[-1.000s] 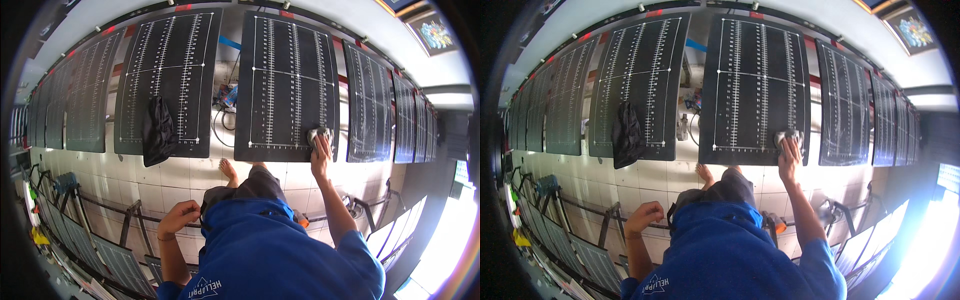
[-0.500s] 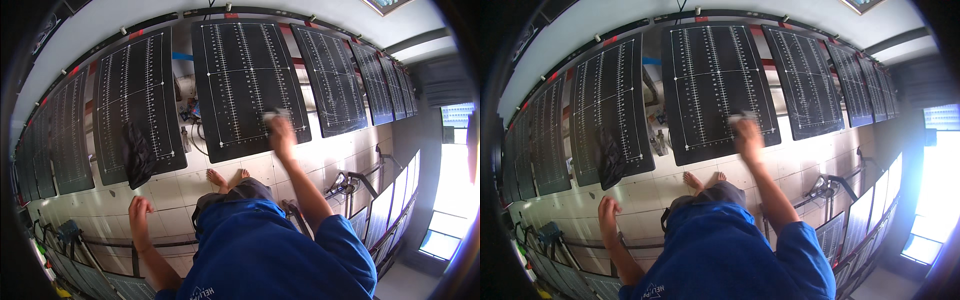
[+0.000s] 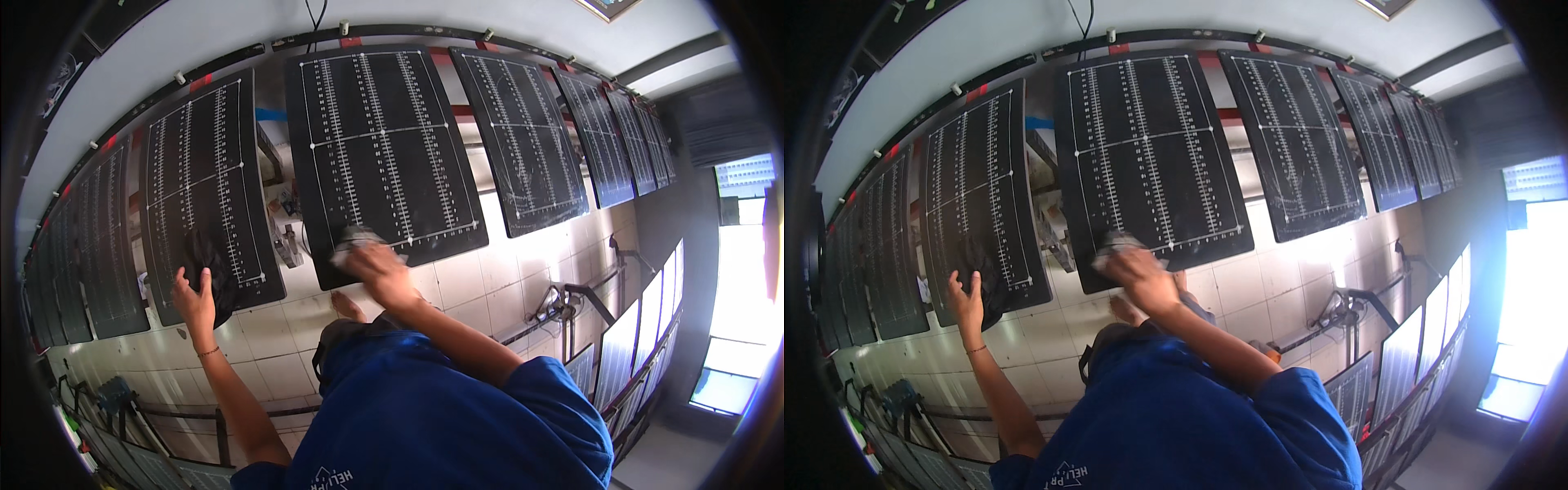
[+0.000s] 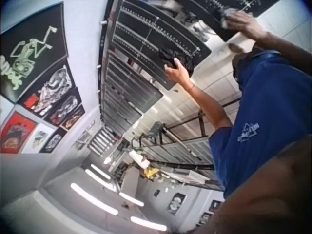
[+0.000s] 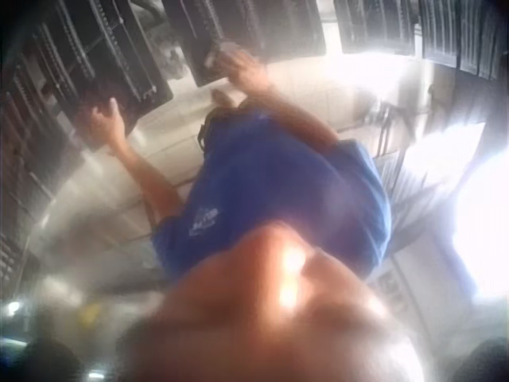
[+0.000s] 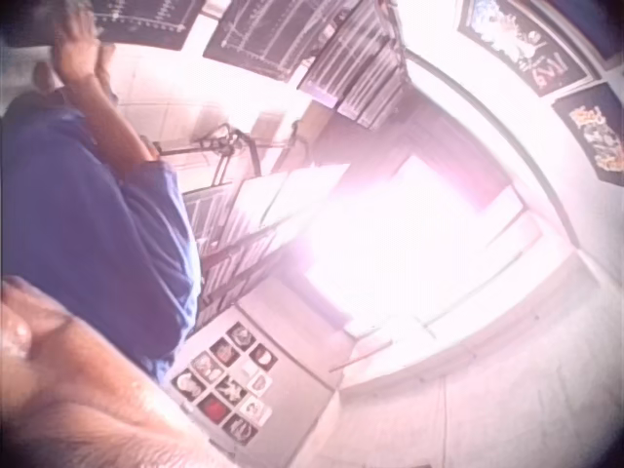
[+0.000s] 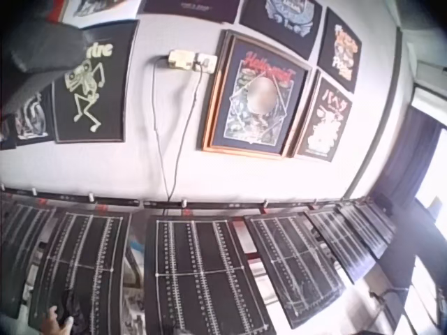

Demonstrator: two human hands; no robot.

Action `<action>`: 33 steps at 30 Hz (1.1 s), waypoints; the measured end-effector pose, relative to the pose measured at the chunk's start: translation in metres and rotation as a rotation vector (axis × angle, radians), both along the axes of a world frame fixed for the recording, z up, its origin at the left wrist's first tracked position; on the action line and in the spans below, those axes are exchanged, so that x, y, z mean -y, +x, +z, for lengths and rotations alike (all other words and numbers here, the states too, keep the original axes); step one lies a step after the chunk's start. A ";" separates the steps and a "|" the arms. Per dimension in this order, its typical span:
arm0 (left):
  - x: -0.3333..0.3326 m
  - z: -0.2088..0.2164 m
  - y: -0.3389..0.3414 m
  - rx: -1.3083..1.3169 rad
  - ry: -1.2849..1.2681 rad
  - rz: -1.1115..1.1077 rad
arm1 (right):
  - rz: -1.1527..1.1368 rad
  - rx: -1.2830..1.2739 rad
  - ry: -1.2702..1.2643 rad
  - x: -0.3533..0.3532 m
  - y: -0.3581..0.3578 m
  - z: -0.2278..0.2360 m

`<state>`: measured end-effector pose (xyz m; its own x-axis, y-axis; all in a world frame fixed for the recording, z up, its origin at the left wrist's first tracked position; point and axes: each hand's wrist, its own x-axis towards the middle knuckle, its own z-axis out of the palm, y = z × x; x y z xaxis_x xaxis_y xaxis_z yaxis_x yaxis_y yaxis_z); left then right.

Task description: The person cleans several large black screens mounted on a wall using a green watering can to pour water and a cloth to wipe the surfaces. The person moves along the row of screens, repeatedly wetting and wiping them to remove residue.

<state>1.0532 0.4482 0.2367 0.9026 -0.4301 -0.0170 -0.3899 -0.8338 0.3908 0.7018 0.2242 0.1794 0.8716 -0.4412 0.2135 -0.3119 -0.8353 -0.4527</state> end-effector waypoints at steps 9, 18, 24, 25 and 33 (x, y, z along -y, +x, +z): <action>-0.018 -0.061 0.002 0.152 0.160 0.162 | -0.592 -0.064 -0.083 0.177 -0.080 -0.011; -0.040 -0.034 -0.107 0.099 0.008 0.395 | 0.019 -0.083 -0.403 0.162 0.099 -0.050; -0.213 -0.108 -0.350 -0.377 0.016 0.921 | 0.644 -0.075 0.269 0.178 -0.007 0.012; -0.211 -0.116 -0.402 -0.547 -0.123 1.020 | 0.494 -0.177 -0.078 0.220 0.000 0.004; -0.079 -0.098 -0.587 -0.635 -0.122 1.049 | -0.627 -0.183 -0.323 0.512 0.219 -0.052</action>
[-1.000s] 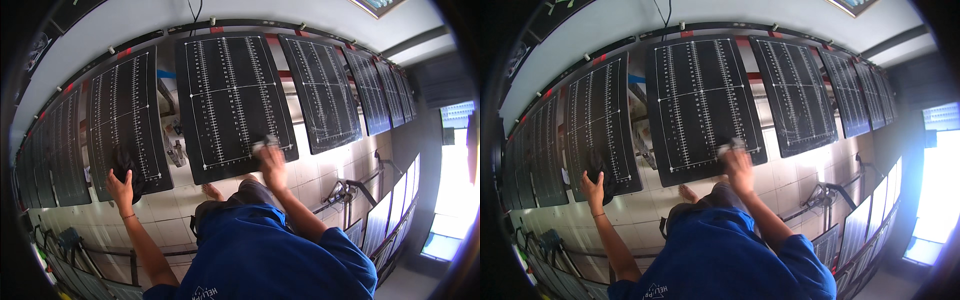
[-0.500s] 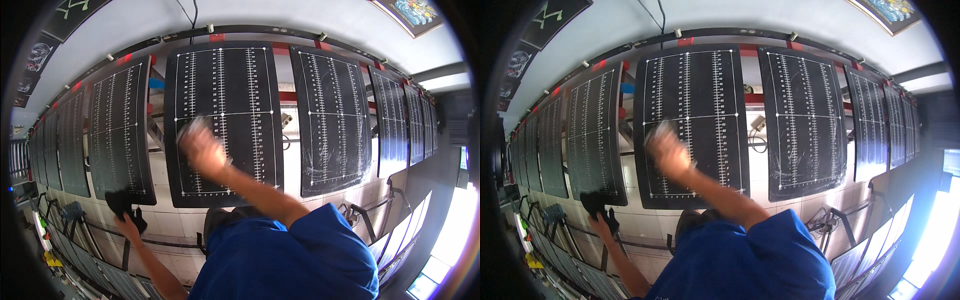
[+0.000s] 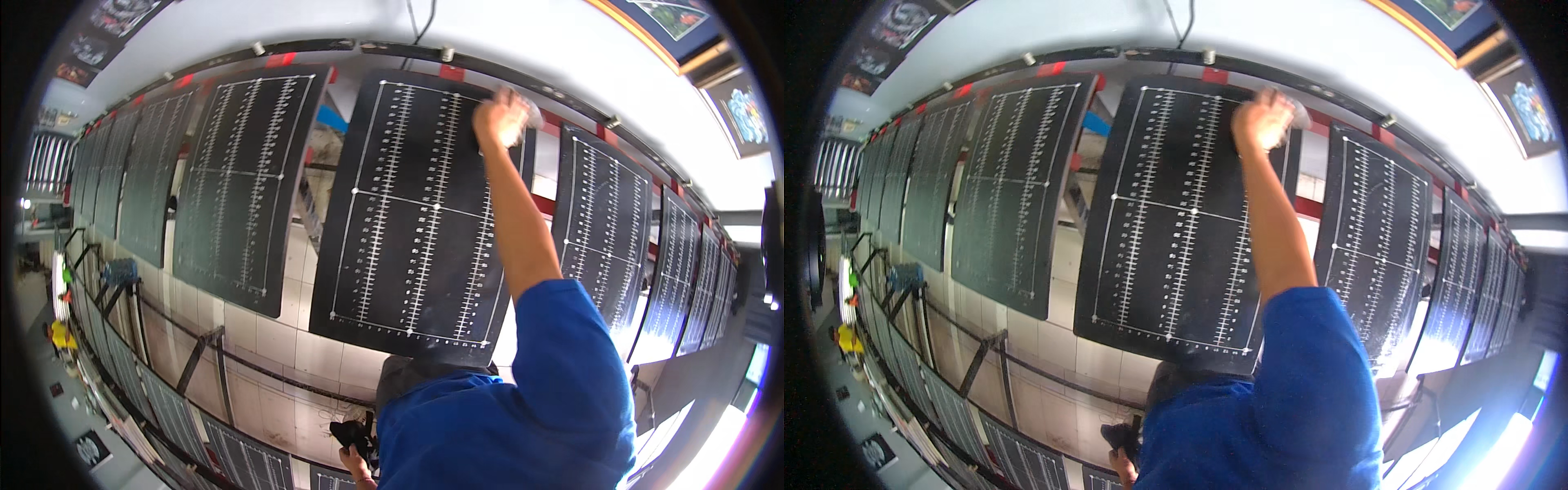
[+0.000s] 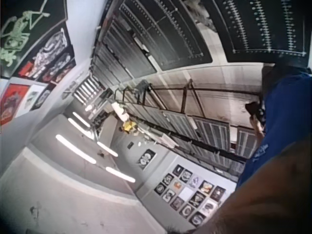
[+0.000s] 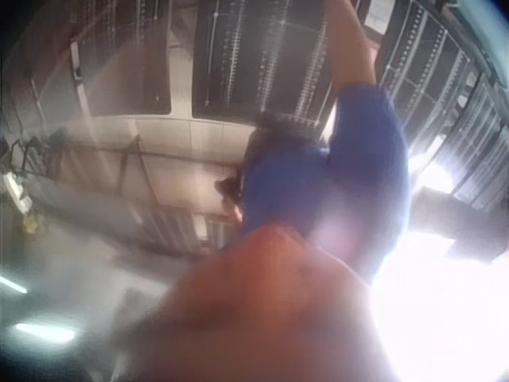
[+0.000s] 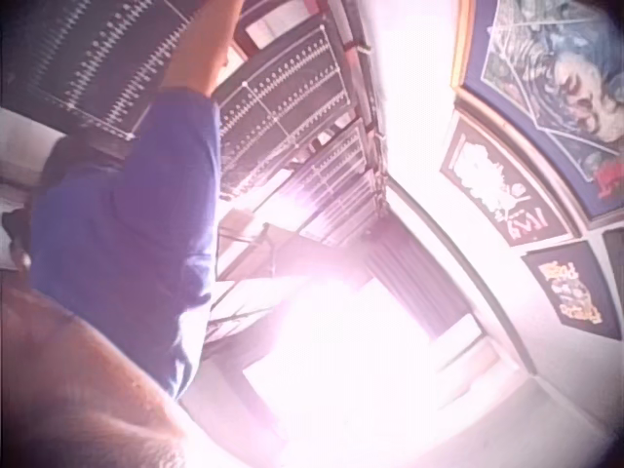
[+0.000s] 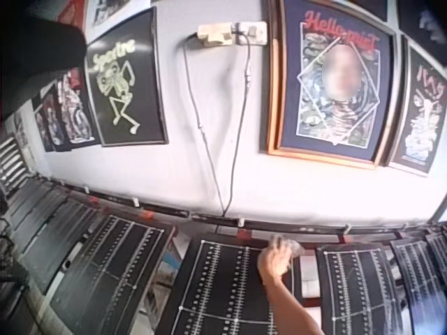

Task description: The person cleans several large black screens mounted on a wall using a green watering can to pour water and a cloth to wipe the surfaces. The person moves along the row of screens, repeatedly wetting and wiping them to remove residue.

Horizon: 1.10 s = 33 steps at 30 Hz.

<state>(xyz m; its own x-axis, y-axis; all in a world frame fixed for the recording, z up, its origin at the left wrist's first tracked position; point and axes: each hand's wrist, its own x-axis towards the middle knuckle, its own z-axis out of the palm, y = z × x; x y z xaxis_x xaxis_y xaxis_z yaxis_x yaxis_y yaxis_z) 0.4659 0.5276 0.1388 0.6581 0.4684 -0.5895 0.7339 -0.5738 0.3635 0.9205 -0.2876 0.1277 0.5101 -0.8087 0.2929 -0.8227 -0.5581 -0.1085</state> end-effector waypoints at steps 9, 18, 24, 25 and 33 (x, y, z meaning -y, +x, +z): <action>0.006 -0.043 -0.007 0.232 -0.197 -0.019 | 1.094 0.009 0.299 -0.426 -0.050 0.034; -0.009 -0.126 -0.027 0.278 -0.249 -0.273 | 1.258 0.342 1.345 -0.358 -0.341 0.095; 0.021 -0.140 -0.059 0.154 -0.475 -0.069 | 0.041 1.061 1.544 -0.143 -0.472 0.142; 0.032 -0.140 -0.061 0.129 -0.517 -0.068 | -0.059 1.039 1.434 -0.125 -0.490 0.162; 0.041 -0.134 -0.048 0.048 -0.442 -0.229 | 0.264 0.579 0.358 -0.021 -0.596 0.067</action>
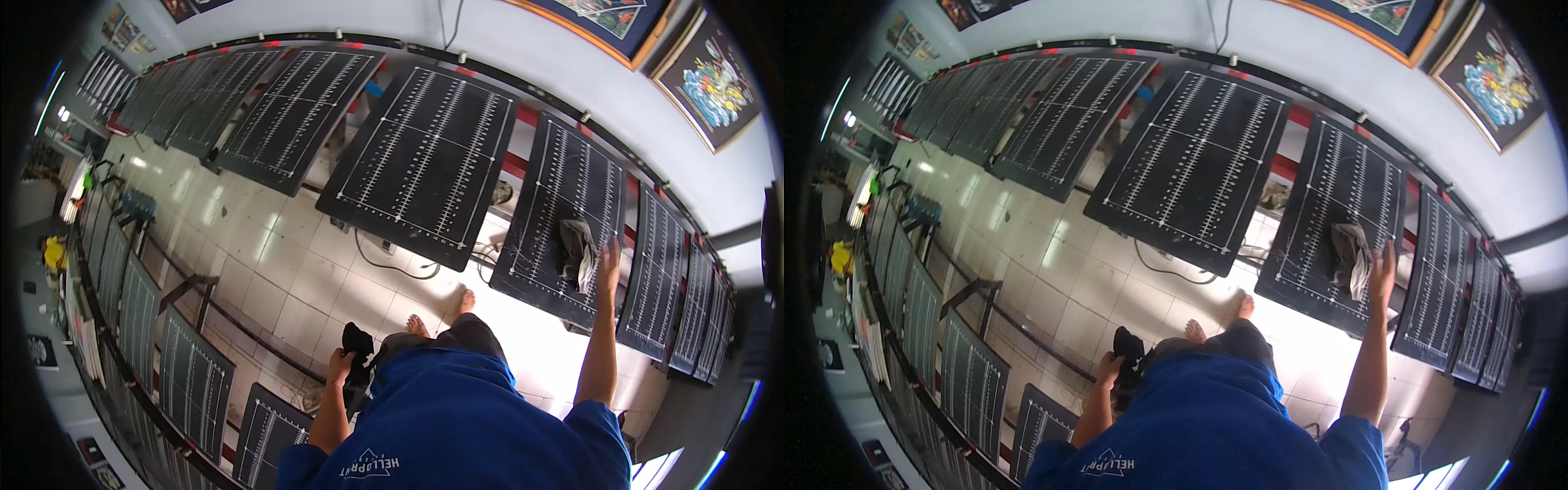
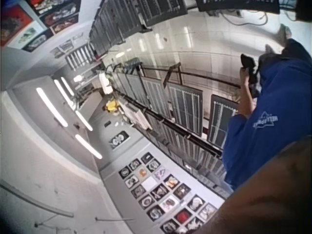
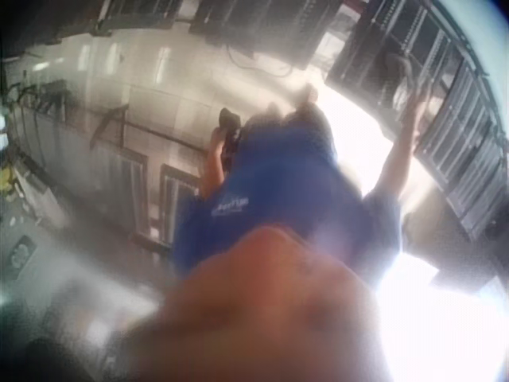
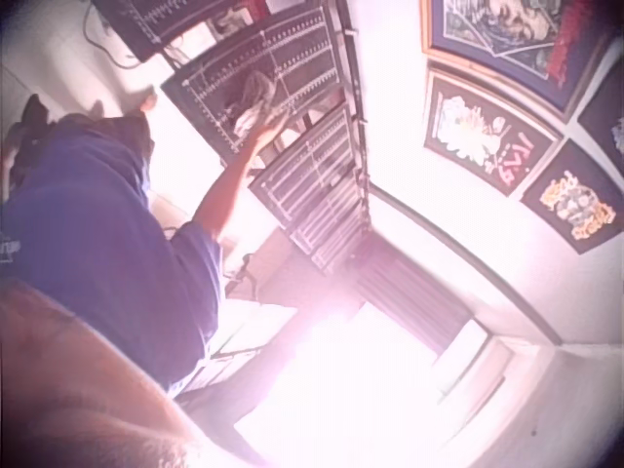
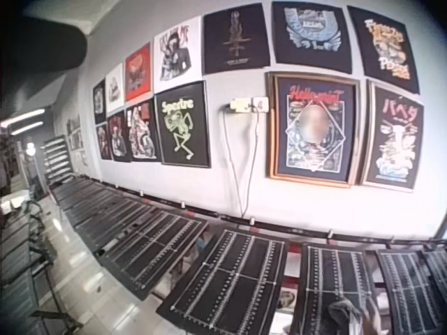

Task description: The person cleans several large black screens mounted on a wall using a green watering can to pour water and a cloth to wipe the surfaces. The person moves along the row of screens, repeatedly wetting and wiping them to remove residue.

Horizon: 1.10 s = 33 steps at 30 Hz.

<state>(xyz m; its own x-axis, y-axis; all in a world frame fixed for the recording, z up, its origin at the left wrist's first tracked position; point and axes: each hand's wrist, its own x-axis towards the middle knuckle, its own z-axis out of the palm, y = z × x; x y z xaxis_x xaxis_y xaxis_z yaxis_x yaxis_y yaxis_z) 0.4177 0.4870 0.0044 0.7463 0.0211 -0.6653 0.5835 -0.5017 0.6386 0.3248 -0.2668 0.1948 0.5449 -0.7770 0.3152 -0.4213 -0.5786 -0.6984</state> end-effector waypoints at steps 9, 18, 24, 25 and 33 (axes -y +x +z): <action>0.006 -0.001 -0.017 -0.081 0.058 -0.047 | 0.013 -0.245 -0.281 -0.055 0.110 -0.012; 0.083 0.027 0.049 -0.044 0.160 -0.404 | 0.367 -0.335 -0.214 -0.194 -0.020 -0.024; 0.113 0.042 0.031 0.040 0.070 -0.361 | -0.299 -0.201 -0.236 -0.028 -0.103 -0.053; 0.123 0.046 0.029 0.065 0.030 -0.364 | -0.336 -0.239 -0.251 -0.017 -0.078 -0.050; 0.154 0.008 0.056 0.012 0.020 -0.484 | 0.492 -0.215 -0.222 -0.196 0.077 -0.012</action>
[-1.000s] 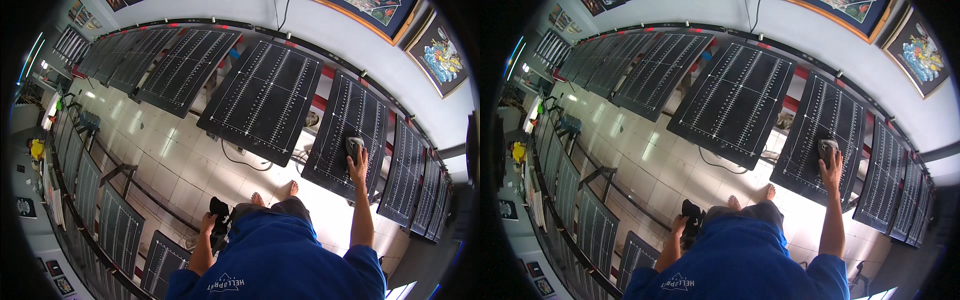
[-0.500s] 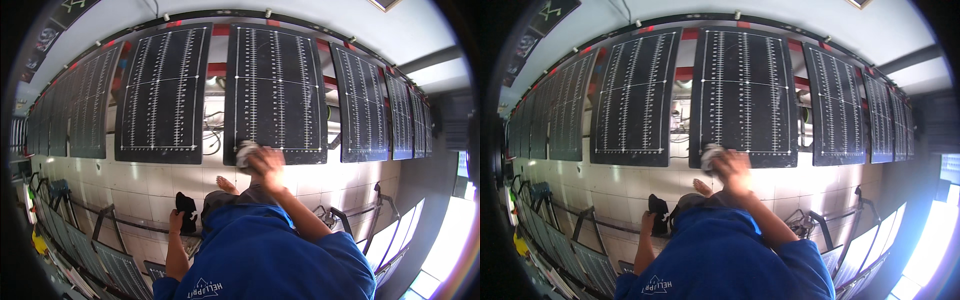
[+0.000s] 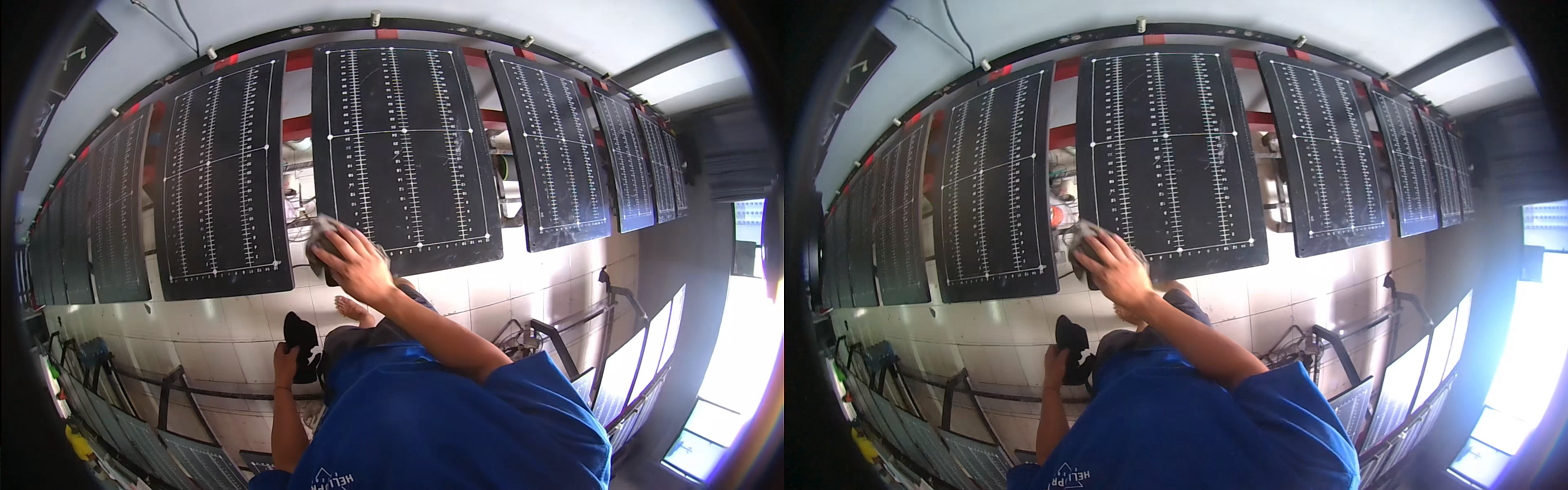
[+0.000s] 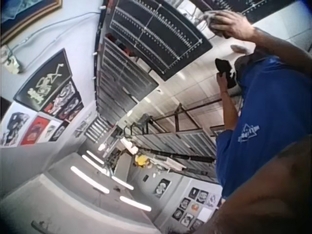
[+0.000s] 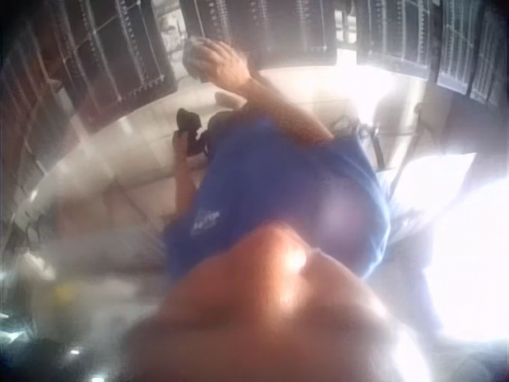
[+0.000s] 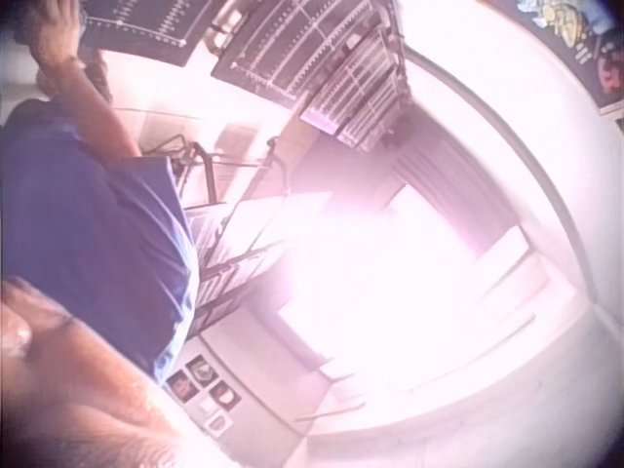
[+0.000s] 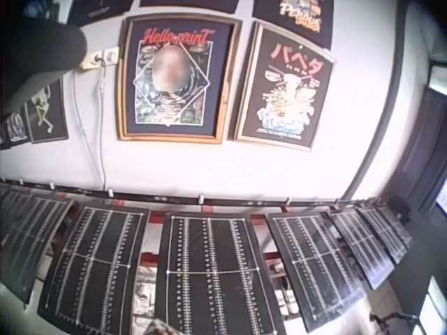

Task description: The person cleans several large black screens mounted on a wall using a green watering can to pour water and a cloth to wipe the surfaces. The person moves along the row of screens, repeatedly wetting and wiping them to remove residue.

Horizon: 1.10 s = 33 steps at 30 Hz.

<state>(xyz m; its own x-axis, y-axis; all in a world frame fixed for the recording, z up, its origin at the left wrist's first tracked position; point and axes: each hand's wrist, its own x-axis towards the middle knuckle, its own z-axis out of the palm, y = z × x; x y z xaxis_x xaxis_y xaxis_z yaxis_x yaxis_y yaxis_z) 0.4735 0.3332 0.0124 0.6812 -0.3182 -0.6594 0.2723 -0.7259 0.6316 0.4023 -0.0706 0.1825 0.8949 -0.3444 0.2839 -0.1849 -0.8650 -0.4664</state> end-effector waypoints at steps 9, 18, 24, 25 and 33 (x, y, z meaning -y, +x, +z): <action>-0.014 0.064 -0.076 0.012 0.069 0.345 | -0.908 -0.145 -0.240 0.220 -0.108 -0.031; 0.055 0.094 -0.060 0.017 0.111 0.209 | -0.058 -0.055 -0.007 0.157 0.132 -0.001; 0.026 0.080 -0.085 0.048 0.176 0.379 | -0.196 -0.421 -0.028 0.183 -0.055 -0.002; 0.011 0.078 -0.105 0.048 0.216 0.413 | -0.361 -0.216 -0.131 0.218 -0.073 -0.007; -0.007 0.100 -0.192 0.012 0.384 0.333 | -0.865 -0.299 -0.328 0.470 0.103 -0.032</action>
